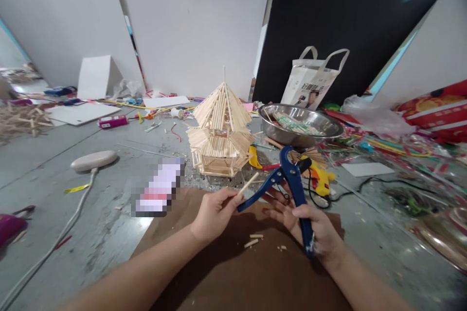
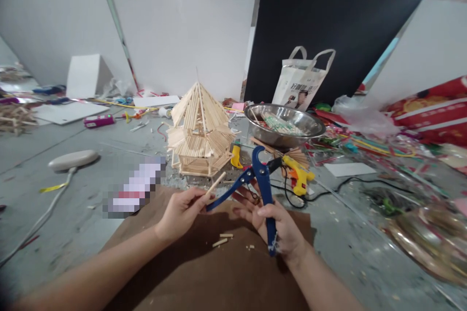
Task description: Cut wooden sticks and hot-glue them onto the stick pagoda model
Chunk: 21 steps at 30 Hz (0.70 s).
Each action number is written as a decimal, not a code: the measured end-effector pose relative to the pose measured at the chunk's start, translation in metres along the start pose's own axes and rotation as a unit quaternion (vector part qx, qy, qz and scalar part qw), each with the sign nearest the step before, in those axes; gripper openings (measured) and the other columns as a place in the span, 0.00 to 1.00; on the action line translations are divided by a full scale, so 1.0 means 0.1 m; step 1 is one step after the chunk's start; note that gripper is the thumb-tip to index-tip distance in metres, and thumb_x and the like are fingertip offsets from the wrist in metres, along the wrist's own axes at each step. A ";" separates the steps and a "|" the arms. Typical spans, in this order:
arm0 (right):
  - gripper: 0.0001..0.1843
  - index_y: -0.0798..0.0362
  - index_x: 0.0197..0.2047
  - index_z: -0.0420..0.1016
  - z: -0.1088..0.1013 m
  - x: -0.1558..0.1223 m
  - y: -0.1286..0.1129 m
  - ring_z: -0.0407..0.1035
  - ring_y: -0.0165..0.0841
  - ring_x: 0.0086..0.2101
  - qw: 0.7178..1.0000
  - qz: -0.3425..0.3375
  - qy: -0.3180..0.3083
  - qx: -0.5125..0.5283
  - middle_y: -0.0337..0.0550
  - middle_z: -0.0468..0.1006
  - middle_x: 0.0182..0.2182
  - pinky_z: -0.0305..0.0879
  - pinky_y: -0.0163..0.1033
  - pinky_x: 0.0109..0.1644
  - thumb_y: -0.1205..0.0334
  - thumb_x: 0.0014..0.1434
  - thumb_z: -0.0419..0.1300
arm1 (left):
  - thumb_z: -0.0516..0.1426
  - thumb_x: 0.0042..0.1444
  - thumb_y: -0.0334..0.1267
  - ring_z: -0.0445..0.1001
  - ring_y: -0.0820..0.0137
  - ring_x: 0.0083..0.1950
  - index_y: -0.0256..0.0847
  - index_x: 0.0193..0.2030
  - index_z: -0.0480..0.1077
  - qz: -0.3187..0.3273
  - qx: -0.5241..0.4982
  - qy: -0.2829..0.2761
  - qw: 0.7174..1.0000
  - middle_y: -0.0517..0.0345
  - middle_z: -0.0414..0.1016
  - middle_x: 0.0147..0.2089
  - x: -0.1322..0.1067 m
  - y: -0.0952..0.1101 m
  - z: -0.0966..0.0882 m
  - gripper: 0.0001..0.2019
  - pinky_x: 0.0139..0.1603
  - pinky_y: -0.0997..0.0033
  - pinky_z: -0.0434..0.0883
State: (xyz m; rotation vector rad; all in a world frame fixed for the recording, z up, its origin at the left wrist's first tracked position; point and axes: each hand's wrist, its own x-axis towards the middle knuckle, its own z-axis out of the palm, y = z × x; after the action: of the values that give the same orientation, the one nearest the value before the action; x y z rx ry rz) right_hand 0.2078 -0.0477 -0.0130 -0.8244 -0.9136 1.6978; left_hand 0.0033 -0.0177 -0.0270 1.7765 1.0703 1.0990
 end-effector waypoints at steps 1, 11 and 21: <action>0.24 0.48 0.44 0.68 0.01 0.01 0.02 0.60 0.36 0.49 1.000 0.004 -0.003 0.012 0.43 0.72 0.44 0.56 0.49 0.50 0.67 0.41 0.47 | 0.49 0.53 0.40 0.71 0.74 0.24 0.38 0.31 0.69 0.010 0.009 -0.013 1.000 0.57 0.73 0.24 -0.01 0.01 0.01 0.11 0.27 0.79 0.66; 0.29 0.48 0.45 0.67 0.12 0.00 0.07 0.59 0.40 0.50 0.987 -0.011 -0.058 0.148 0.42 0.72 0.43 0.54 0.53 0.50 0.66 0.36 0.48 | 0.47 0.55 0.34 0.69 0.78 0.25 0.37 0.30 0.67 0.133 0.133 -0.044 0.981 0.59 0.72 0.24 -0.05 -0.02 0.08 0.09 0.28 0.82 0.65; 0.19 0.53 0.42 0.69 0.07 -0.06 0.01 0.67 0.40 0.41 0.995 -0.034 0.059 -0.079 0.46 0.74 0.34 0.60 0.47 0.46 0.59 0.45 0.50 | 0.47 0.54 0.32 0.65 0.79 0.23 0.36 0.30 0.66 0.245 0.215 -0.043 0.944 0.59 0.68 0.22 -0.06 0.01 0.00 0.09 0.25 0.82 0.62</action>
State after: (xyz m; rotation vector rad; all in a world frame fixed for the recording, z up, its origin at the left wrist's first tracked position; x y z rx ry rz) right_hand 0.2033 -0.0551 -0.0101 -0.9766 -0.9914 1.5153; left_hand 0.0020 -0.0241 -0.0280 2.5132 0.8810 1.1113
